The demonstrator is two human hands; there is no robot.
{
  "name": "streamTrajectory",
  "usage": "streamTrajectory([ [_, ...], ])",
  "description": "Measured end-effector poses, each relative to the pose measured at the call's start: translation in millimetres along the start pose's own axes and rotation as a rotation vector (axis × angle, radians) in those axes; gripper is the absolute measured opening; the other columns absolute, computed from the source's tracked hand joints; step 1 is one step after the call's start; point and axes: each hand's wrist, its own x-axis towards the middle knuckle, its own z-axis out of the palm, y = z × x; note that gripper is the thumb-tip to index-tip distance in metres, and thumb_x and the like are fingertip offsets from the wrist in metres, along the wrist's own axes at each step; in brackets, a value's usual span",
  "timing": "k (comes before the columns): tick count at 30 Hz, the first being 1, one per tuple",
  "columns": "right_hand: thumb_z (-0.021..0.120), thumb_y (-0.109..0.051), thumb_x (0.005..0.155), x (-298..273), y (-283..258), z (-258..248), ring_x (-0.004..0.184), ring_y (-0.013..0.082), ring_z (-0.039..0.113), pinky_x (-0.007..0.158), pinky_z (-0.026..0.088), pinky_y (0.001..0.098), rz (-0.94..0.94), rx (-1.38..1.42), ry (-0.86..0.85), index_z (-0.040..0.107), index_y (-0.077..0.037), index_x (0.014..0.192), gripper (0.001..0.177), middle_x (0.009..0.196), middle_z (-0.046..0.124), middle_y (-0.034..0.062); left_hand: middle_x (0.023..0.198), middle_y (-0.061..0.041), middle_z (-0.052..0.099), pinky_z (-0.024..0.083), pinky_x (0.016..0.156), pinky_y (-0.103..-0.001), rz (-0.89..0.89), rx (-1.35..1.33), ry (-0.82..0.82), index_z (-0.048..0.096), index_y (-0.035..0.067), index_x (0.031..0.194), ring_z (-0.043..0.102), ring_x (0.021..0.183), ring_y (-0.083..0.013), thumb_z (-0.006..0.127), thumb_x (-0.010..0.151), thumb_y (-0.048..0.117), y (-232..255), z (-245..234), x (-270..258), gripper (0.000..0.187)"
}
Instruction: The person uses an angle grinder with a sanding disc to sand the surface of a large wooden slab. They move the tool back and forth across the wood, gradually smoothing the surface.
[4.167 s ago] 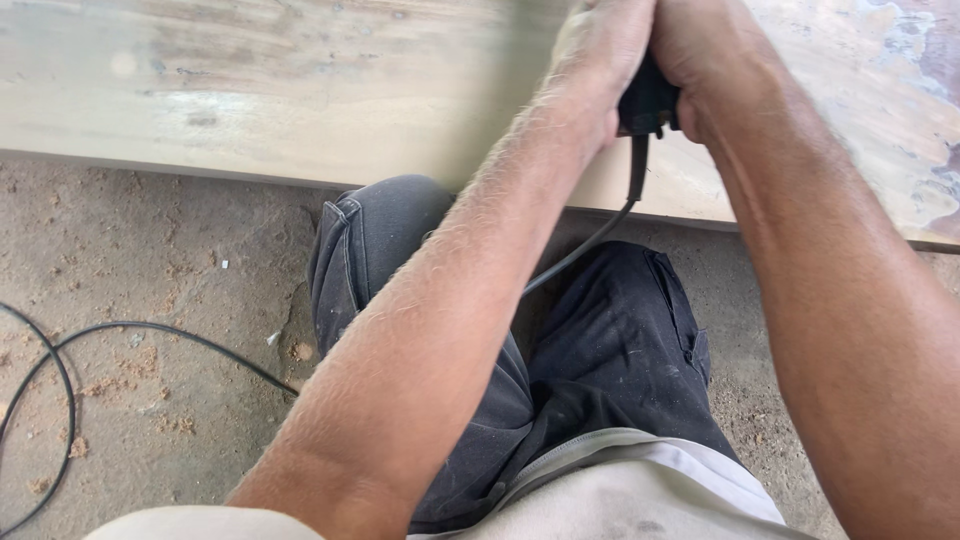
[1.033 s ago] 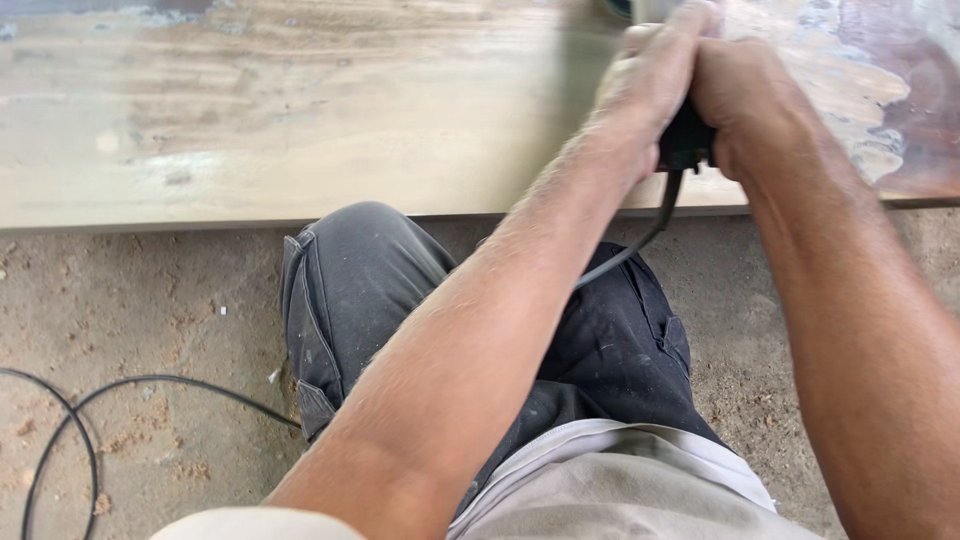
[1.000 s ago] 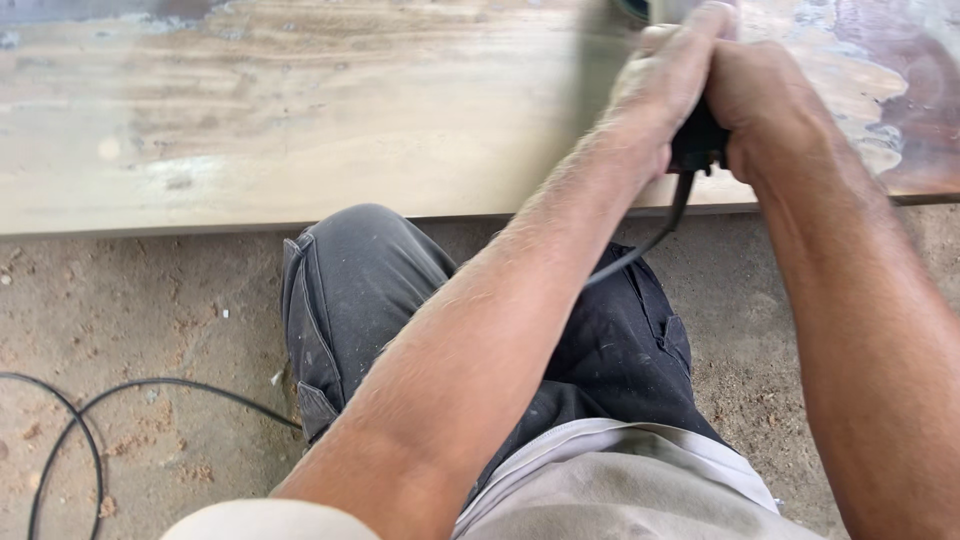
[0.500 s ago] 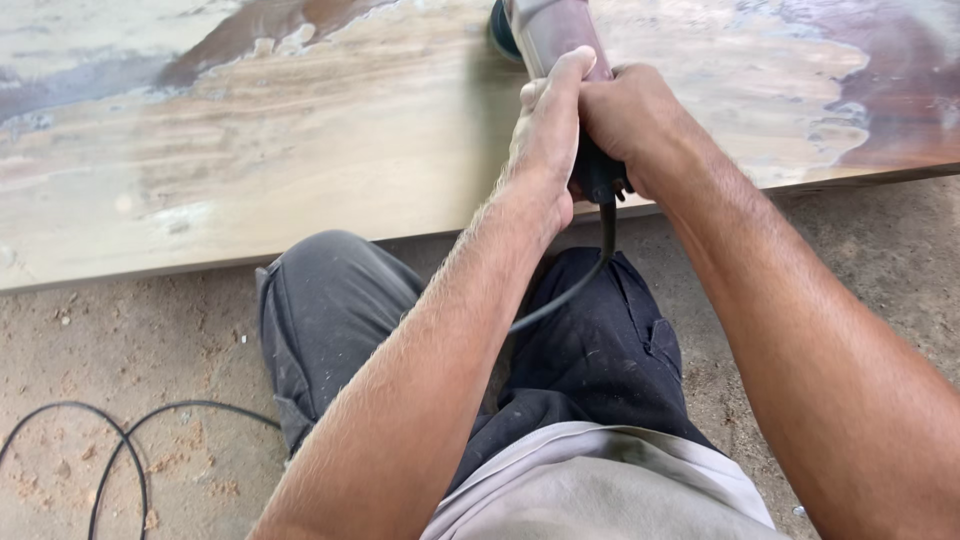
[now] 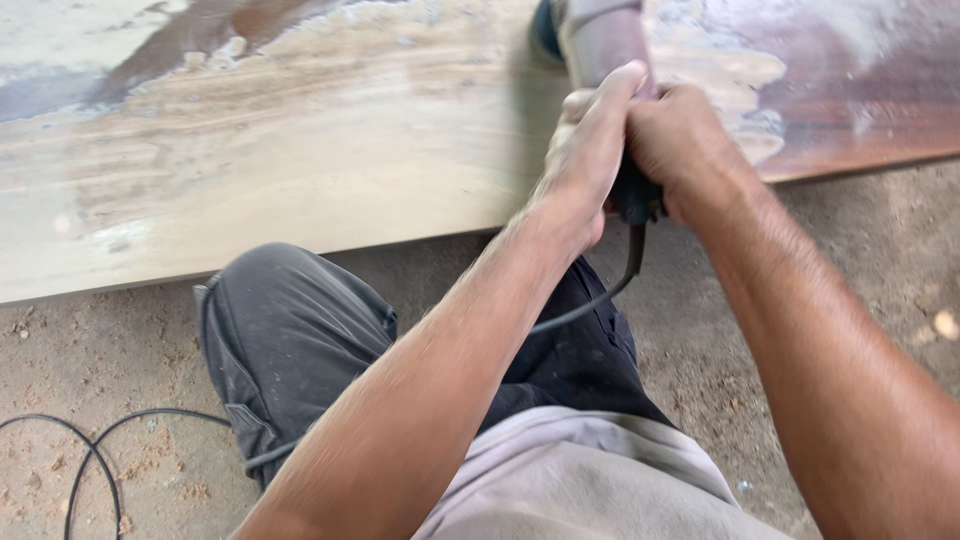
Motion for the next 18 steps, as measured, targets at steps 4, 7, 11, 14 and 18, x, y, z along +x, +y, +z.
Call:
streamTrajectory([
  [4, 0.078, -0.034, 0.084, -49, 29, -22, 0.065, 0.0178, 0.069, 0.05, 0.055, 0.0296, 0.057, -0.009, -0.043, 0.07, 0.008, 0.11, 0.05, 0.087, 0.073, 0.0158, 0.142, -0.021, 0.05, 0.039, 0.101, -0.049, -0.094, 0.117, 0.033, 0.045, 0.007, 0.15, 0.046, 0.135, -0.0297, 0.063, 0.088, 0.064, -37, 13, -48, 0.087],
  [7, 0.076, -0.034, 0.086, -66, 51, -55, 0.063, 0.0169, 0.066, 0.049, 0.053, 0.0304, 0.128, -0.014, 0.063, 0.069, 0.006, 0.111, 0.048, 0.087, 0.072, 0.0141, 0.133, -0.019, 0.06, 0.045, 0.102, -0.041, -0.126, 0.1, 0.029, 0.055, 0.003, 0.136, 0.057, 0.124, -0.0265, 0.065, 0.079, 0.06, -58, 49, -64, 0.082],
  [11, 0.071, -0.03, 0.09, -79, 79, -114, 0.065, 0.0125, 0.067, 0.052, 0.055, 0.0264, 0.116, 0.161, 0.206, 0.068, 0.006, 0.114, 0.043, 0.09, 0.072, 0.0103, 0.12, -0.023, 0.069, 0.054, 0.088, -0.041, -0.103, 0.069, -0.156, 0.064, -0.006, 0.127, 0.066, 0.109, -0.0286, 0.066, 0.078, 0.058, -77, 121, -69, 0.081],
  [14, 0.073, -0.031, 0.093, -85, 96, -149, 0.066, 0.0124, 0.066, 0.053, 0.054, 0.0258, 0.161, 0.155, 0.297, 0.065, 0.007, 0.117, 0.046, 0.091, 0.072, 0.011, 0.116, -0.022, 0.067, 0.057, 0.082, -0.042, -0.189, 0.123, -0.209, 0.056, -0.002, 0.131, 0.068, 0.103, -0.0288, 0.065, 0.076, 0.057, -88, 157, -74, 0.081],
  [18, 0.071, -0.033, 0.094, -98, 107, -164, 0.065, 0.0127, 0.067, 0.052, 0.055, 0.0273, 0.191, 0.108, 0.315, 0.063, 0.006, 0.12, 0.048, 0.089, 0.07, 0.013, 0.114, -0.023, 0.067, 0.058, 0.081, -0.042, -0.222, 0.154, -0.239, 0.054, -0.003, 0.131, 0.069, 0.101, -0.0305, 0.064, 0.075, 0.055, -92, 171, -85, 0.081],
])
